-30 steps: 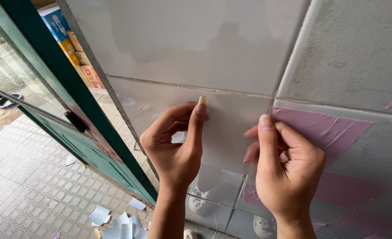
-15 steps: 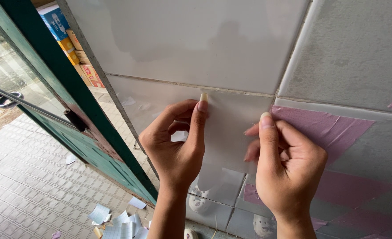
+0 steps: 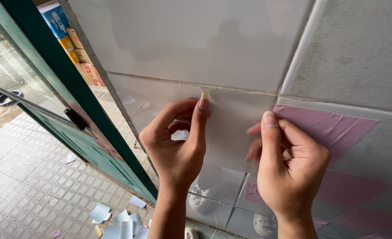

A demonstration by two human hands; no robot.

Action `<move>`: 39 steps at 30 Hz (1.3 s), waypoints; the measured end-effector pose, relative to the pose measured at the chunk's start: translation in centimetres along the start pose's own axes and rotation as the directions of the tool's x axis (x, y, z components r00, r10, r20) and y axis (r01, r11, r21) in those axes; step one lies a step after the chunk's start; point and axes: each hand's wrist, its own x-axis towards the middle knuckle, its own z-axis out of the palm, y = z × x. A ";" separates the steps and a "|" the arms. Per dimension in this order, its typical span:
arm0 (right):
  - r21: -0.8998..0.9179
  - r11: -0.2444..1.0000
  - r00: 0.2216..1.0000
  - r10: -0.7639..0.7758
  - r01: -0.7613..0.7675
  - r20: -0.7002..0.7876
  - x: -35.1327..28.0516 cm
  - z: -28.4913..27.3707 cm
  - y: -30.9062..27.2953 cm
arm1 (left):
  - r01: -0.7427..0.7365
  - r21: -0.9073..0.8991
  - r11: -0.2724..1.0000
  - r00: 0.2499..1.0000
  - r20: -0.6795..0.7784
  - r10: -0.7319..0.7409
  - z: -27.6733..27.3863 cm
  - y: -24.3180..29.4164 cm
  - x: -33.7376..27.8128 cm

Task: Applying vinyl stickers to wall tiles and smoothing them with a plastic scraper

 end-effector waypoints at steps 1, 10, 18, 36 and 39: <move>-0.002 1.000 1.000 0.000 0.000 0.000 0.0 0.0 0.0 | -0.005 -0.001 1.000 1.000 -0.003 0.005 0.0 0.0 0.0; 0.019 1.000 1.000 0.014 -0.014 0.003 0.0 0.0 -0.1 | -0.211 0.169 0.963 0.973 -0.055 0.223 0.1 -0.4 0.1; 0.046 0.998 0.999 0.033 -0.033 0.010 0.0 0.1 0.0 | -0.297 0.314 0.901 0.937 -0.085 0.339 0.2 -1.0 0.3; 0.039 0.999 0.999 0.036 -0.038 0.032 0.2 -0.8 -0.3 | -0.329 0.437 0.837 0.942 0.221 0.254 -3.6 0.1 6.0; 0.042 0.999 1.000 0.003 -0.004 0.026 0.2 -1.1 -0.4 | -0.363 0.513 0.778 0.930 0.251 0.269 -3.4 1.2 6.4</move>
